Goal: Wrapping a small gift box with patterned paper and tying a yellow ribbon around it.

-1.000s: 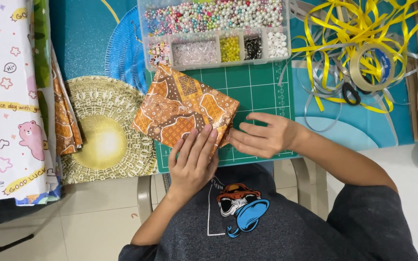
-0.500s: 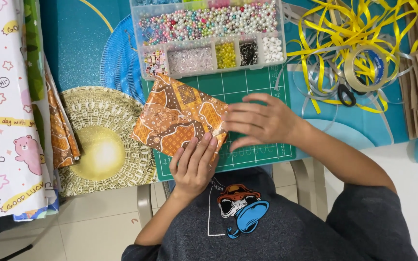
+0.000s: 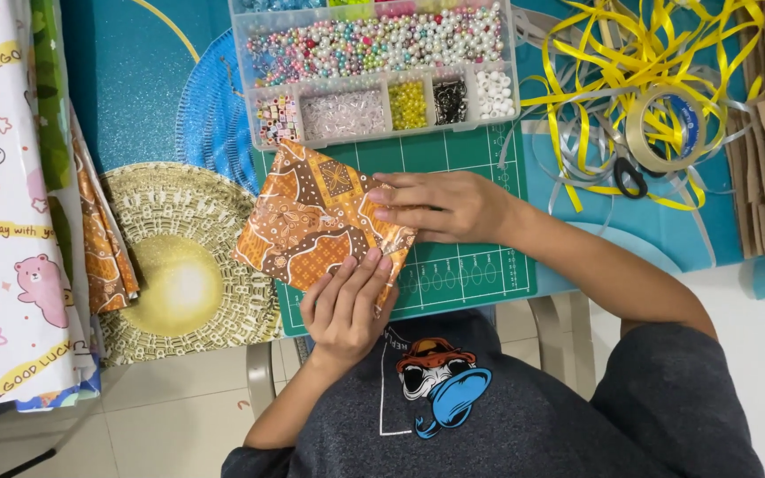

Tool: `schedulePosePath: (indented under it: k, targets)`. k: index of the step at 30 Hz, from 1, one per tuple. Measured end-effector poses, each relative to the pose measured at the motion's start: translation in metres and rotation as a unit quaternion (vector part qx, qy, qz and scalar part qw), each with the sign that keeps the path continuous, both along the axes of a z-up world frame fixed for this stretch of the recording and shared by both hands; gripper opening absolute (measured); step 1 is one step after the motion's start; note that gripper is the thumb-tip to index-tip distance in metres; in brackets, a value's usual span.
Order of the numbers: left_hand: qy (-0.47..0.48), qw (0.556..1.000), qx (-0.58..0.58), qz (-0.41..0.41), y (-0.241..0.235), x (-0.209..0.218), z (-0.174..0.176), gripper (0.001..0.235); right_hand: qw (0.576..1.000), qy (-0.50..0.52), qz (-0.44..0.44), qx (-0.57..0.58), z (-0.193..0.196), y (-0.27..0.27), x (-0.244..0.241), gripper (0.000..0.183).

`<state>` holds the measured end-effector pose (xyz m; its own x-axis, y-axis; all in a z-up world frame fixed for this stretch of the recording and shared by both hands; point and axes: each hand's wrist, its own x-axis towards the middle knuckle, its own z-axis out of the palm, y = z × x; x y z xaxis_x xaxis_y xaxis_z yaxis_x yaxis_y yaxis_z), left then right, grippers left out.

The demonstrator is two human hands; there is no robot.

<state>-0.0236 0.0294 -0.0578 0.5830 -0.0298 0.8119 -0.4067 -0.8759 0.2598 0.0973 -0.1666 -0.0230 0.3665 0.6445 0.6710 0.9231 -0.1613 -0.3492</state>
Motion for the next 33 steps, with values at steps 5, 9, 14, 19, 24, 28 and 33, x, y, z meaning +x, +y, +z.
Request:
schedulePosePath:
  k: [5, 9, 14, 19, 24, 28, 33]
  targets:
    - [-0.004, 1.0, 0.001, -0.006, 0.001, 0.003, 0.001, 0.017, 0.999, 0.02, -0.021, 0.019, -0.006, 0.002, -0.008, 0.038]
    - [-0.008, 1.0, -0.004, -0.017, 0.001, 0.004, -0.002, 0.018, 0.999, 0.029, -0.018, 0.021, 0.001, 0.004, -0.008, 0.041]
    - [-0.013, 0.999, -0.019, -0.024, -0.001, 0.006, -0.001, 0.019, 1.0, 0.003, -0.022, -0.015, 0.006, 0.003, -0.009, 0.041]
    - [-0.003, 0.999, -0.02, -0.038, 0.002, 0.004, 0.0, 0.022, 0.998, 0.007, -0.048, -0.029, 0.003, 0.002, -0.014, 0.042]
    - [0.031, 0.993, 0.058, -0.094, 0.017, 0.002, 0.007, 0.019, 0.987, -0.028, -0.016, -0.155, -0.005, -0.017, -0.011, 0.055]
    - [0.031, 0.993, 0.055, -0.103, 0.018, 0.002, 0.005, 0.019, 0.982, -0.07, -0.032, -0.171, -0.002, -0.013, -0.011, 0.05]
    - [0.027, 0.993, 0.095, -0.072, 0.015, 0.001, 0.01, 0.019, 0.945, -0.117, -0.11, -0.285, 0.033, -0.016, -0.029, 0.069]
